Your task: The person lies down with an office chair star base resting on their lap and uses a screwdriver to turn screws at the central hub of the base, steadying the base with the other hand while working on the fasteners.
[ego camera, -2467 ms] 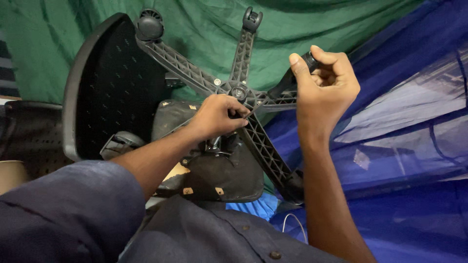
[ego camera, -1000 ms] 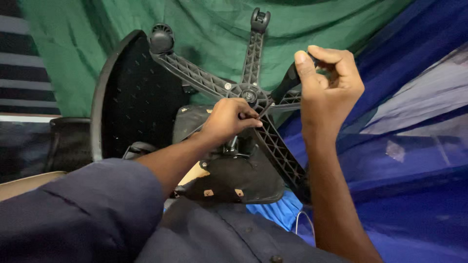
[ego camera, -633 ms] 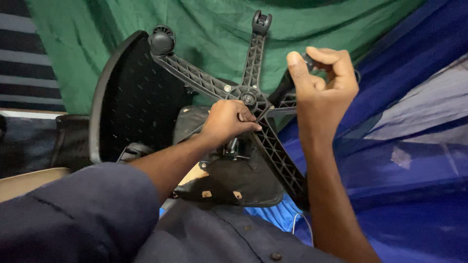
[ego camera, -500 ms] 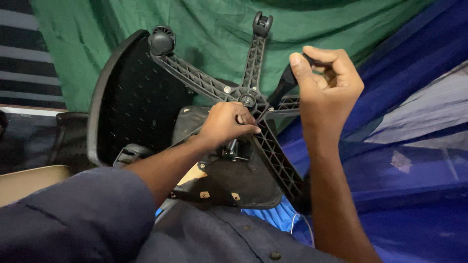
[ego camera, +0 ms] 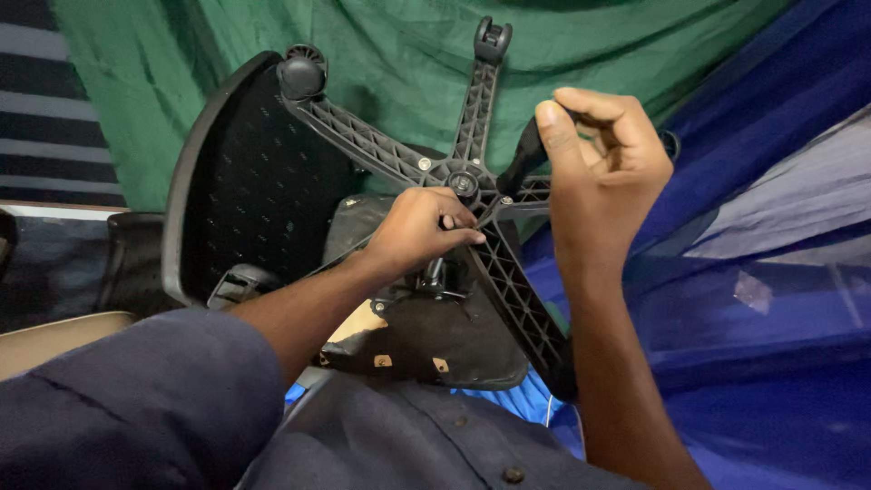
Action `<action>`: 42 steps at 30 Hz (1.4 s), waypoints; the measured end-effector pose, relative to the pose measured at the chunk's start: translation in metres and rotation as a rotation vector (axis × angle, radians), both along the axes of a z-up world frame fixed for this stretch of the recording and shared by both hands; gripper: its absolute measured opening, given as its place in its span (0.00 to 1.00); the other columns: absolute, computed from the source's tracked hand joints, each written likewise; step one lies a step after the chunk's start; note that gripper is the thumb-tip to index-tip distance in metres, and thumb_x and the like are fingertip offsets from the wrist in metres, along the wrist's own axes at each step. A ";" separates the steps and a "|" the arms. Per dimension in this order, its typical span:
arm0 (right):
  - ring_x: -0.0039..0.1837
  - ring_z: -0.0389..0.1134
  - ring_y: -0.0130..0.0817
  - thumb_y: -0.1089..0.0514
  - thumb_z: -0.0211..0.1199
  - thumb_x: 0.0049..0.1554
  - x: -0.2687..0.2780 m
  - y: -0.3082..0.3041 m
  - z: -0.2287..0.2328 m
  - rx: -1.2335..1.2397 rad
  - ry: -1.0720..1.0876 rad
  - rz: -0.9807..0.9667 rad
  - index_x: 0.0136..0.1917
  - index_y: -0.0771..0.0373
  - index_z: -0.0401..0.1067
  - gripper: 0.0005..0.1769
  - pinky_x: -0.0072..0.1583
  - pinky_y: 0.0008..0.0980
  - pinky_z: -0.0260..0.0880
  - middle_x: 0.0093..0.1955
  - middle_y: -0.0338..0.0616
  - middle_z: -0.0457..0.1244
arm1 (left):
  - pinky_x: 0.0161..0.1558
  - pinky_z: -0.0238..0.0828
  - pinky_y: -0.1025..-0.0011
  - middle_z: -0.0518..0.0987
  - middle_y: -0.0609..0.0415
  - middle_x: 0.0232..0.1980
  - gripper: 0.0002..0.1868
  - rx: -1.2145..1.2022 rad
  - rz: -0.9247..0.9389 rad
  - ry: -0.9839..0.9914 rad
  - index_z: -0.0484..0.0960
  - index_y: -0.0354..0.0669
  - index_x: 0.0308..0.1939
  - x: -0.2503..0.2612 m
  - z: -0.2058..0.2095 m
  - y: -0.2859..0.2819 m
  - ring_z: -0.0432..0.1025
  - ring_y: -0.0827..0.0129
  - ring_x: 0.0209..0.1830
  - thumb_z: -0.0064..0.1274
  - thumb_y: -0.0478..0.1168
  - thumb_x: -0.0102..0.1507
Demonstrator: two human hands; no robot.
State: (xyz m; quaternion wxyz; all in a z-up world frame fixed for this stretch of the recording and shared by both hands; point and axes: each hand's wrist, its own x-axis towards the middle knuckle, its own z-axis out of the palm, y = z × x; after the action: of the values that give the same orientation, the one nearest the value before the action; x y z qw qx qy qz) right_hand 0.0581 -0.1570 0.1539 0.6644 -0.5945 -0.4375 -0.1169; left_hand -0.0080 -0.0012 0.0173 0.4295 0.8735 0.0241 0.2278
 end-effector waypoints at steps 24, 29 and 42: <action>0.59 0.67 0.22 0.71 0.62 0.72 -0.012 0.011 -0.024 0.040 -0.019 0.095 0.61 0.71 0.70 0.05 0.61 0.18 0.69 0.60 0.43 0.66 | 0.49 0.70 0.60 0.84 0.52 0.40 0.15 0.208 -0.076 -0.176 0.88 0.42 0.36 -0.009 -0.005 0.009 0.74 0.54 0.46 0.68 0.49 0.56; 0.55 0.64 0.21 0.69 0.68 0.67 -0.026 0.011 -0.024 0.048 0.014 -0.082 0.58 0.69 0.70 0.09 0.51 0.19 0.65 0.59 0.41 0.64 | 0.49 0.69 0.59 0.84 0.53 0.39 0.13 0.229 -0.152 -0.212 0.88 0.42 0.36 -0.013 -0.008 0.018 0.74 0.54 0.45 0.67 0.48 0.57; 0.55 0.68 0.21 0.68 0.56 0.70 -0.034 0.015 -0.014 0.068 0.007 0.056 0.61 0.67 0.68 0.07 0.61 0.20 0.69 0.59 0.41 0.68 | 0.49 0.70 0.63 0.86 0.56 0.36 0.15 0.077 -0.146 -0.182 0.89 0.45 0.32 -0.004 -0.018 0.022 0.76 0.59 0.40 0.71 0.50 0.52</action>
State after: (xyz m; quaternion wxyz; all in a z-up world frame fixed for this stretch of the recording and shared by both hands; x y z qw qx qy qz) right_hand 0.0239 -0.1424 0.1395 0.6890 -0.5594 -0.4472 -0.1111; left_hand -0.0116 0.0204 -0.0011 0.4114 0.8645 -0.0876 0.2751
